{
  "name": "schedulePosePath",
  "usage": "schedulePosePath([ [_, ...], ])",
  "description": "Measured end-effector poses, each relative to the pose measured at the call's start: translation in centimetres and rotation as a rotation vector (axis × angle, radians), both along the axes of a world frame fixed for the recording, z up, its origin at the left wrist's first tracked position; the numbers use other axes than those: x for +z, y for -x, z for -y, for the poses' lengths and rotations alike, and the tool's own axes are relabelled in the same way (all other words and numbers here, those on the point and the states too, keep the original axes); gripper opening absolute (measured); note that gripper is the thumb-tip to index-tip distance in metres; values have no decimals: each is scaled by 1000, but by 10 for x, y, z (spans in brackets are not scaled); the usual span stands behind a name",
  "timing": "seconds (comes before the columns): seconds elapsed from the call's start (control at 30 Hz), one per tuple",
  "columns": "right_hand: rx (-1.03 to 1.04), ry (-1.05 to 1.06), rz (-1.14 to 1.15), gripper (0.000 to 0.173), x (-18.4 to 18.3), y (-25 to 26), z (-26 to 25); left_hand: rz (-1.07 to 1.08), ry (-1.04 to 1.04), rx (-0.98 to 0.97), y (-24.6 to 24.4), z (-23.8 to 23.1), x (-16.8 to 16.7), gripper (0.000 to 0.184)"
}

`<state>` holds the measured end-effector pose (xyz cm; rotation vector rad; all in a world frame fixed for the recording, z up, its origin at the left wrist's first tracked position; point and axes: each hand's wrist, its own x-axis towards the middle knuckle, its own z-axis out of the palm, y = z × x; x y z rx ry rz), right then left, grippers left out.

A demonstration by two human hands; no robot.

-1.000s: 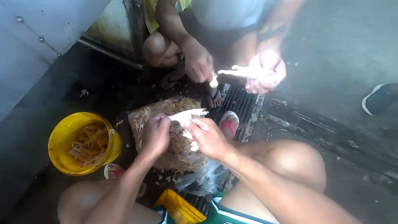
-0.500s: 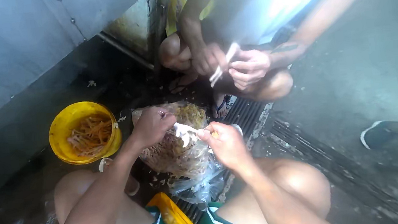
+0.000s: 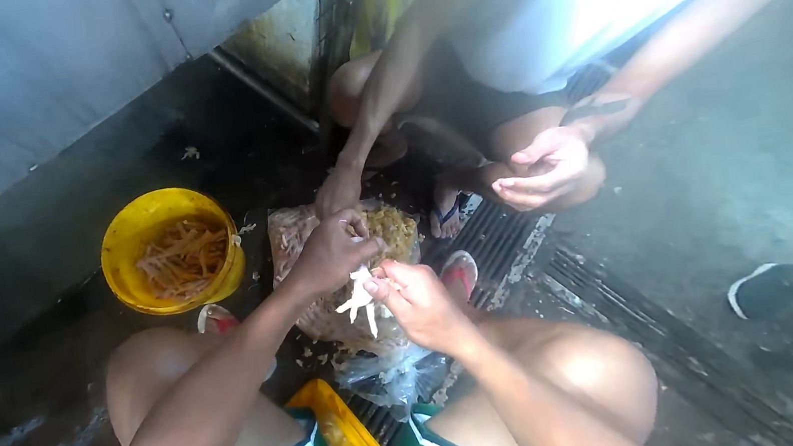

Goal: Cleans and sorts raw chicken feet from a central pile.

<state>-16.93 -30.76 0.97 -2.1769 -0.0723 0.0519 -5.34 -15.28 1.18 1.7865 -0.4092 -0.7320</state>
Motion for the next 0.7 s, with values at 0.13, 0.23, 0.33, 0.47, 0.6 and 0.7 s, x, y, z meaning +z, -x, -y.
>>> schedulePosePath([
  [0.13, -12, 27, 64, 35, 12, 5, -1, 114, -81, 108, -7, -7, 19, 20],
  [0.23, -10, -15, 141, 34, 20, 9, 3, 146, -103, 261, -33, -12, 27, 17],
  [0.33, 16, -78, 158, 34, 22, 23, 2, 124, -29, 487, -61, -32, 23, 17],
  [0.47, -67, -280, -22, 24, 19, 16, 5, 74, 190, 470, -56, -40, 26, 9],
  [0.6, -138, -688, -300, 32, 19, 4, 3, 25, 227, 404, -41, -22, 20, 7],
  [0.7, -150, -833, -297, 35, 13, 5, -6, 10, 218, 354, -33, -11, 20, 7],
])
